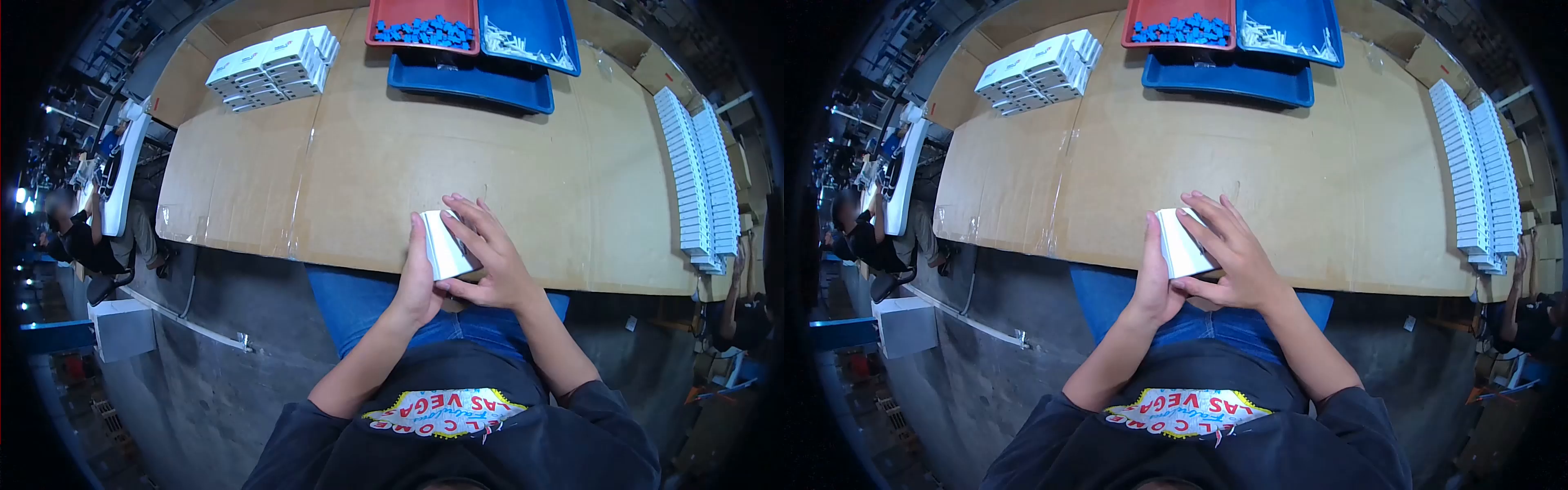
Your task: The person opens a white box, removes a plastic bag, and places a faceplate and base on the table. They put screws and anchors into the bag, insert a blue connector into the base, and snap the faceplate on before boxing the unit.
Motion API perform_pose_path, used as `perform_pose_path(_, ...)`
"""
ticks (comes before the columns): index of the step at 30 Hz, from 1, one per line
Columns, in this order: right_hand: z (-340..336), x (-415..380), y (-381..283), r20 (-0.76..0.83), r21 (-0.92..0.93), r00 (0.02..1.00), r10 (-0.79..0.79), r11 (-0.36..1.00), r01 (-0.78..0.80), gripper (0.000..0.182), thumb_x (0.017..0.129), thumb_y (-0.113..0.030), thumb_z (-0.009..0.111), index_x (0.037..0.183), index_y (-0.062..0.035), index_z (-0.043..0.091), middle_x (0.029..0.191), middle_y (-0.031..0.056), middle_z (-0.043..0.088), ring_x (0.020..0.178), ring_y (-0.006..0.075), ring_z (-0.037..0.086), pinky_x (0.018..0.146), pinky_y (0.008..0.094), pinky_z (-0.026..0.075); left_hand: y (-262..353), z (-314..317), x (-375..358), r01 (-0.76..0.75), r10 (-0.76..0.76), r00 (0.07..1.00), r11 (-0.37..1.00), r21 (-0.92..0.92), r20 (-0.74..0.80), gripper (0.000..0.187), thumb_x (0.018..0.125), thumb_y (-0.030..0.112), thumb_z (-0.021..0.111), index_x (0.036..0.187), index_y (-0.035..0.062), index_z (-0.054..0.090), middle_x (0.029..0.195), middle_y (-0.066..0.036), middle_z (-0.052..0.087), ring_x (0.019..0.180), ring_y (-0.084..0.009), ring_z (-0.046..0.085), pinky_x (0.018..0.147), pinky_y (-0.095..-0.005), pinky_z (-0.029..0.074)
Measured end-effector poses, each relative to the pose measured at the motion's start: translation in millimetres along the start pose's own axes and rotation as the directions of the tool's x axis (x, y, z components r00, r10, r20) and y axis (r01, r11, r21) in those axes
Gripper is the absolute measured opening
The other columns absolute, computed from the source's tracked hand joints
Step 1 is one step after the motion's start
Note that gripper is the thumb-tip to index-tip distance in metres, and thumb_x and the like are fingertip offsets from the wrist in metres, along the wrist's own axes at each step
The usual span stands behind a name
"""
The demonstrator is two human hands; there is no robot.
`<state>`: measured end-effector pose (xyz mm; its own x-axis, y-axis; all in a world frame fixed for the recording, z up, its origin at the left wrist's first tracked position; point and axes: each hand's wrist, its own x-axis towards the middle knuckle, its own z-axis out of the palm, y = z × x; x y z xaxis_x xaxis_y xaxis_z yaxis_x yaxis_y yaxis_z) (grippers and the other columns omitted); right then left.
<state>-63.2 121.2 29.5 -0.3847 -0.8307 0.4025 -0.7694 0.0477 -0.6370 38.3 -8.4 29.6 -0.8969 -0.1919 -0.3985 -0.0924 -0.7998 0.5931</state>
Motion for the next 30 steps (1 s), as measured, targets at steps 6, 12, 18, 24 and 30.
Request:
perform_pose_path(6, 4, 13, 14, -0.138, -0.031, 0.968, -0.208, 0.978, 0.206, 0.095, 0.074, -0.059, 0.085, 0.14, 0.005, 0.06, 0.141, 0.0247, 0.062, 0.128, 0.0422, 0.064, 0.109, 0.0573, 0.05, 0, 6, 0, 0.002, -0.002, 1.0, 1.0, 0.02, 0.019, 0.076, 0.109, 0.069, 0.025, 0.152, 0.0096, 0.043, 0.139, -0.013, 0.06, 0.127, -0.0248, 0.063, 0.102, -0.0399, 0.056)
perform_pose_path(12, 16, 13, 15, -0.182, -0.053, 0.946, -0.267, 0.964, 0.262, 0.089, 0.082, -0.06, 0.078, 0.134, 0.0104, 0.062, 0.136, 0.0309, 0.063, 0.125, 0.0464, 0.065, 0.106, 0.0536, 0.053, -4, -7, 1, -0.014, 0.014, 1.0, 1.0, -0.006, 0.014, 0.07, 0.11, 0.067, 0.028, 0.148, 0.0111, 0.047, 0.132, -0.01, 0.063, 0.119, -0.0221, 0.067, 0.097, -0.0371, 0.058)
perform_pose_path(18, 30, 4, 34, -0.183, 0.133, 0.973, -0.141, 0.977, 0.167, 0.091, 0.092, -0.066, 0.065, 0.141, 0.0106, 0.057, 0.142, 0.0319, 0.059, 0.128, 0.0461, 0.063, 0.107, 0.0477, 0.052, -11, -10, 4, -0.003, 0.003, 0.999, 1.0, -0.009, -0.049, 0.068, 0.111, 0.064, 0.029, 0.15, 0.0118, 0.046, 0.135, -0.009, 0.061, 0.125, -0.0208, 0.062, 0.103, -0.0381, 0.053)
perform_pose_path(24, 50, -2, 43, -0.119, 0.647, 0.92, 0.372, 0.732, -0.212, 0.089, 0.105, -0.068, 0.039, 0.152, 0.0071, 0.048, 0.153, 0.0252, 0.053, 0.143, 0.0345, 0.051, 0.118, 0.0391, 0.039, -36, -11, 29, -0.34, 0.368, 0.929, 0.823, 0.455, 0.029, 0.069, 0.113, 0.058, 0.031, 0.157, 0.0057, 0.035, 0.147, -0.011, 0.052, 0.136, -0.0212, 0.051, 0.112, -0.0368, 0.043)
perform_pose_path(30, 35, 1, 39, -0.007, 0.586, 0.928, 0.372, 0.753, -0.298, 0.058, 0.112, -0.038, 0.046, 0.153, 0.002, 0.05, 0.164, 0.0228, 0.041, 0.152, 0.0326, 0.039, 0.124, 0.0399, 0.032, -34, -31, 41, -0.229, 0.269, 0.957, 0.929, 0.292, -0.106, 0.068, 0.112, 0.06, 0.035, 0.149, 0.004, 0.043, 0.134, -0.011, 0.06, 0.122, -0.0179, 0.06, 0.106, -0.0374, 0.048)
